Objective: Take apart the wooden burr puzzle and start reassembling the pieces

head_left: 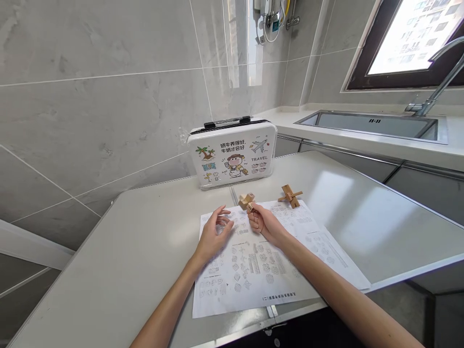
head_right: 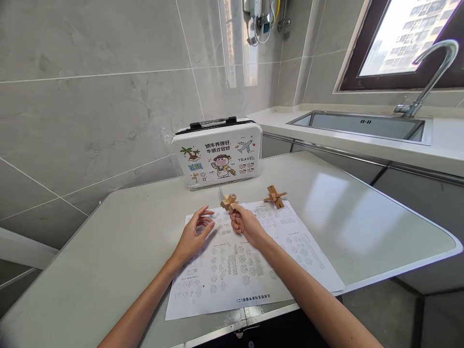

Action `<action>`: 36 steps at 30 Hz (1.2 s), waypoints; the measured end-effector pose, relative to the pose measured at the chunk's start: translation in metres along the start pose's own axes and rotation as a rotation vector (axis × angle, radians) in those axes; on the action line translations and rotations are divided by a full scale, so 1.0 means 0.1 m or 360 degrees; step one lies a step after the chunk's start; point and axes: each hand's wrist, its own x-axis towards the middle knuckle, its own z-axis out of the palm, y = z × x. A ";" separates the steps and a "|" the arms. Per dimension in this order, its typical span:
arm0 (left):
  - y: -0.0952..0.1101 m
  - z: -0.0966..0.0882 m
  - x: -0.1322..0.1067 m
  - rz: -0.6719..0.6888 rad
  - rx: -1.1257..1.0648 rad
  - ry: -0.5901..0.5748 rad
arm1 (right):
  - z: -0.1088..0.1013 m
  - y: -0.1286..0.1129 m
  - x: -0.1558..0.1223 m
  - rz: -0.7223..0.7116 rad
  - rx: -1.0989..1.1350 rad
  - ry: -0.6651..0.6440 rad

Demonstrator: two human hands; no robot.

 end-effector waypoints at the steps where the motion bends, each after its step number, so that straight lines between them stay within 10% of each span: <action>1: -0.01 0.01 -0.01 0.0010 0.0061 -0.0018 | -0.03 0.01 0.02 -0.0028 0.0073 0.0079; 24: 0.05 0.01 -0.10 0.0484 0.0747 -0.0366 | -0.42 -0.01 0.21 -0.0318 0.0550 0.0470; 36: 0.05 0.02 -0.11 0.0551 0.0791 -0.0362 | -0.01 0.04 -0.01 -0.0224 -0.0051 0.0115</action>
